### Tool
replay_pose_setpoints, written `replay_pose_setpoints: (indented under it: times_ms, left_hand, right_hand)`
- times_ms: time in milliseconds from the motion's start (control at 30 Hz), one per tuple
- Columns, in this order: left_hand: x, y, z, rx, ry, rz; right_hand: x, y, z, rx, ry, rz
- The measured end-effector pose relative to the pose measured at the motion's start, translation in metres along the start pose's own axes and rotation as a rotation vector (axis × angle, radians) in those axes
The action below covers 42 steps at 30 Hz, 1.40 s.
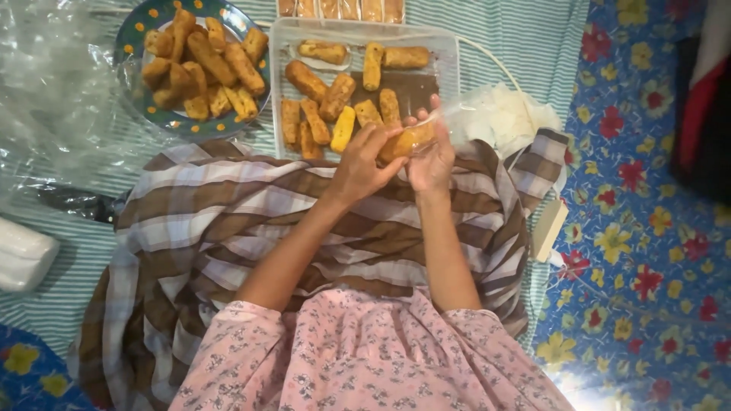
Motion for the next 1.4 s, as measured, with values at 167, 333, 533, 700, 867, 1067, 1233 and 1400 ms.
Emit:
replay_pose_setpoints:
  times_ms: [167, 333, 533, 700, 867, 1067, 1233, 1400]
  left_hand:
    - [-0.016, 0.006, 0.005, -0.004, -0.021, 0.062]
    - [-0.019, -0.004, 0.016, -0.009, -0.035, 0.098]
    - [-0.023, 0.003, 0.016, 0.064, 0.011, 0.113]
    - [-0.032, 0.01, 0.01, 0.093, 0.089, 0.127]
    - [-0.04, 0.013, 0.008, 0.094, 0.148, 0.099]
    - [-0.042, 0.006, 0.008, 0.115, 0.19, 0.106]
    - [-0.045, 0.003, 0.005, 0.146, 0.199, 0.081]
    - [-0.05, 0.003, 0.002, 0.164, 0.196, -0.023]
  right_hand:
    - [-0.003, -0.003, -0.003, 0.039, 0.036, -0.007]
    - [0.017, -0.011, -0.007, 0.057, 0.035, -0.012]
    - [0.029, -0.013, -0.006, 0.072, -0.027, 0.064]
    - [0.042, -0.009, -0.004, 0.077, -0.056, 0.159]
    - [0.052, 0.002, -0.001, 0.083, -0.076, 0.202]
    - [0.062, 0.016, 0.003, 0.084, -0.069, 0.222]
    - [0.082, 0.022, 0.01, 0.091, 0.002, 0.23]
    - [0.078, 0.028, 0.007, 0.088, -0.015, 0.244]
Point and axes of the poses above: each hand's wrist, its own z-axis away from the middle knuckle, its own x-axis out of the palm, y = z × x, the point moved 4 cm from there along -z, towards the middle knuckle, and after that the axes turned 14 degrees about -z, right-handed, at the moved point
